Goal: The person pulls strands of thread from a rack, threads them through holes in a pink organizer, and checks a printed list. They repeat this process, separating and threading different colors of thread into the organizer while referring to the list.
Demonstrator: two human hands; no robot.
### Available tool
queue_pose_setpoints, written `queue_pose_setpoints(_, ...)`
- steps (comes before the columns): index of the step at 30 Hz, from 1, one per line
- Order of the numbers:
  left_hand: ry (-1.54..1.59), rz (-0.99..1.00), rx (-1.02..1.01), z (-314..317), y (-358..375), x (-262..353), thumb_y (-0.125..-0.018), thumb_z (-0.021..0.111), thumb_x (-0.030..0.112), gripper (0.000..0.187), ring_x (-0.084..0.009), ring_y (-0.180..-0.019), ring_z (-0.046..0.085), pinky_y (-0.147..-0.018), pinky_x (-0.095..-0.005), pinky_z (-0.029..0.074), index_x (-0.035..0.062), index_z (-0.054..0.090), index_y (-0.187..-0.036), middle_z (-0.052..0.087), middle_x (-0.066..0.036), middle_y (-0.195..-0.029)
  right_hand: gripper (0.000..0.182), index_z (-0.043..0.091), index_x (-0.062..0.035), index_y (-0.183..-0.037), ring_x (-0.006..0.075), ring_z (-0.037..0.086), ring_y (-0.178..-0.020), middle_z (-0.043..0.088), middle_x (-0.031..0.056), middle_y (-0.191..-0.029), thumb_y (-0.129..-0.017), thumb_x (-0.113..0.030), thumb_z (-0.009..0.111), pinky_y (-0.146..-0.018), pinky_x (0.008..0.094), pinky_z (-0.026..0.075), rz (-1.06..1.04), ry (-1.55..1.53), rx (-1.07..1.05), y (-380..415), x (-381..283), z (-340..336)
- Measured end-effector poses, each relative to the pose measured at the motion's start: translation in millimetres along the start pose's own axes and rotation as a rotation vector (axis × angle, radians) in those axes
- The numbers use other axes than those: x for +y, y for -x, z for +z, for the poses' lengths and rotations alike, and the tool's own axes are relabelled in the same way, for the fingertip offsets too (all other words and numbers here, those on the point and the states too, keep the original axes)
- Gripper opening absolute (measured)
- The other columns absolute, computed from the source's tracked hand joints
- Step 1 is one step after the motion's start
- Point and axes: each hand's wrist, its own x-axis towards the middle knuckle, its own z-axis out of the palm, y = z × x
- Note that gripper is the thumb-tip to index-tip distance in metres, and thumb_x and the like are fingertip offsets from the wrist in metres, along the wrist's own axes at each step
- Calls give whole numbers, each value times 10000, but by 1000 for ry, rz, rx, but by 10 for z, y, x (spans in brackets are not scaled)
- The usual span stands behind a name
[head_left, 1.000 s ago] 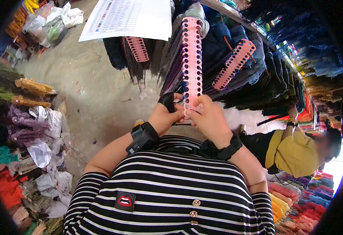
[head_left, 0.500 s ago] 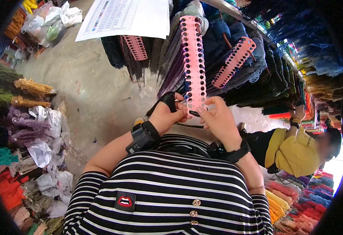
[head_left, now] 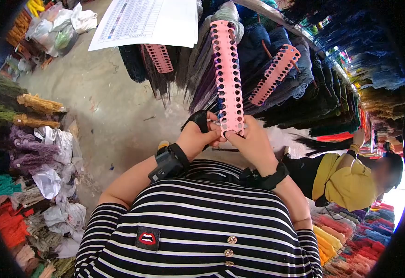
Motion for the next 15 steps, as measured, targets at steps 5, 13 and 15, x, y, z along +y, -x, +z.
queue_pose_setpoints(5, -18, -32, -68, 4, -28, 42, -898, 580, -21, 456, -146, -766, 628, -620, -233, 490, -10, 371, -1304, 612, -78, -841, 409, 529, 36, -1122, 104, 640, -707, 669, 76, -913, -810, -166, 701, -623, 233, 492, 44, -220, -52, -33, 71, 34)
queue_pose_setpoints(13, -97, 30, -62, -35, -83, -64, -893, 607, 26, 470, -116, -779, 617, -654, -239, 510, 37, 390, -1309, 605, -29, -869, 366, 559, -27, -1114, 54, 551, -587, 622, 0, -837, -852, -251, 680, -496, 183, 425, 126, -225, -143, -33, -46, -36)
queue_pose_setpoints(15, -109, 31, -63, -54, -106, -63, -899, 596, 29, 444, -121, -781, 618, -668, -249, 521, 37, 392, -1293, 602, -32, -878, 349, 569, -42, -1107, 48, 533, -562, 613, -11, -815, -882, -297, 648, -485, 179, 415, 187, -432, -217, 0, -133, -103)
